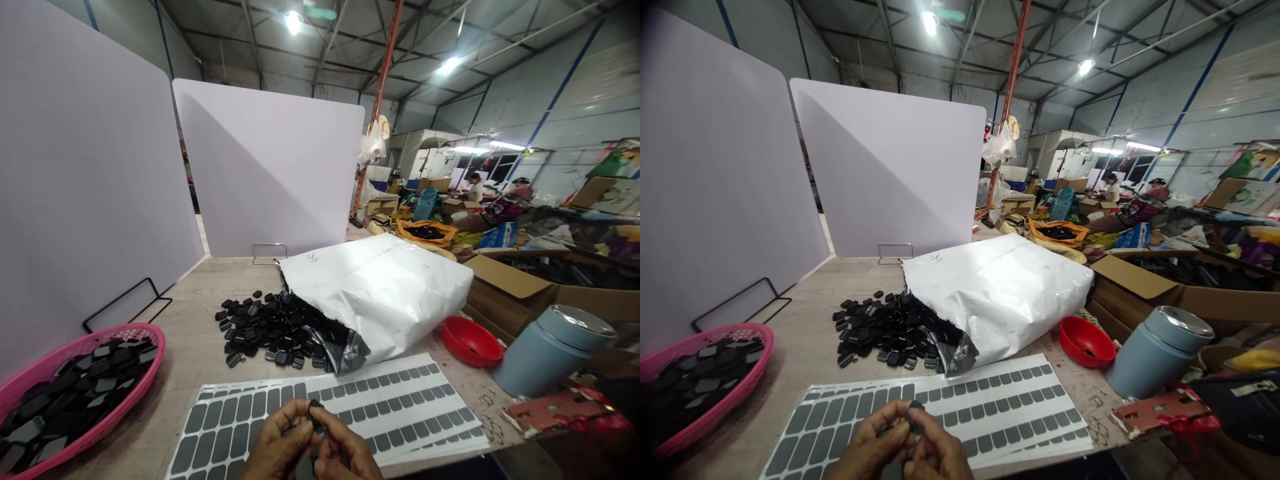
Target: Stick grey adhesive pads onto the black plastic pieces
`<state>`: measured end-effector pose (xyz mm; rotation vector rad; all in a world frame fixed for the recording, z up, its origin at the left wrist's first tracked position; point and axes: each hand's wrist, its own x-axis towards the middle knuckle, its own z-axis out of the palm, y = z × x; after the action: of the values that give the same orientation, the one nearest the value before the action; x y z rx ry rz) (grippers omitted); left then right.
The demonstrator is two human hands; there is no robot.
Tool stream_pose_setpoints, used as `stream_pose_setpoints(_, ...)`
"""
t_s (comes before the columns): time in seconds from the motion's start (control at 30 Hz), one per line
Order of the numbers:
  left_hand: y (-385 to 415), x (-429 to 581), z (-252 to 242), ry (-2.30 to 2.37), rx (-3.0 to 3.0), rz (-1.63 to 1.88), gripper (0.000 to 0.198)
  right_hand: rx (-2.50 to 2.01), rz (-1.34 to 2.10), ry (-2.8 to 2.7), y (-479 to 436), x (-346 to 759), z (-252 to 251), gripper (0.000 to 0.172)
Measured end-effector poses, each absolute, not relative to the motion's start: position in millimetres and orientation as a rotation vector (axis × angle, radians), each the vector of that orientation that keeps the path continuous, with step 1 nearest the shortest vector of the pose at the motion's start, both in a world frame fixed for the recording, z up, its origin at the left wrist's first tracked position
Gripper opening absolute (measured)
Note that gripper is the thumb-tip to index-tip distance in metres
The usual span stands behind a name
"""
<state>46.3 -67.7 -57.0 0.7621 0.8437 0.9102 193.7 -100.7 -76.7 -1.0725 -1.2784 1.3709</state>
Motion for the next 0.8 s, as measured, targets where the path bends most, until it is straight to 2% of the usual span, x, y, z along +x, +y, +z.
stream_pose_setpoints(0.1, -69.3, 48.0, -62.5, 0.74, 0.729, 0.867, 0.06, -0.917, 1.548, -1.195, -104.8, 202.8, -75.0, 0.056)
stream_pose_setpoints(0.23, -70.2, 51.1, -62.5, 0.699, 0.737, 0.826, 0.051, -0.961, 1.618, -1.093, -109.5, 219.8, -68.6, 0.054)
stream_pose_setpoints(0.3, -69.8, 52.3, -59.3, 0.685, 0.762, 0.806, 0.05, -1.107, 1.475, -1.094, -111.7, 226.4, -65.8, 0.05)
stream_pose_setpoints(0.4, -69.5, 53.9, -55.2, 0.646, 0.786, 0.789, 0.048, -1.281, 1.038, -1.229, -113.5, 228.1, -64.8, 0.04)
stream_pose_setpoints(0.53, -69.8, 56.3, -56.1, 0.599, 0.79, 0.777, 0.047, -1.29, 0.55, -1.429, -112.2, 219.3, -67.9, 0.024)
stream_pose_setpoints(0.63, -69.9, 56.8, -57.9, 0.609, 0.785, 0.762, 0.045, -1.292, 0.416, -1.56, -109.5, 215.2, -69.5, 0.018)
stream_pose_setpoints(0.8, -70.4, 56.4, -59.3, 0.597, 0.747, 0.759, 0.045, -1.294, 0.271, -1.669, -105.5, 214.3, -71.2, 0.021)
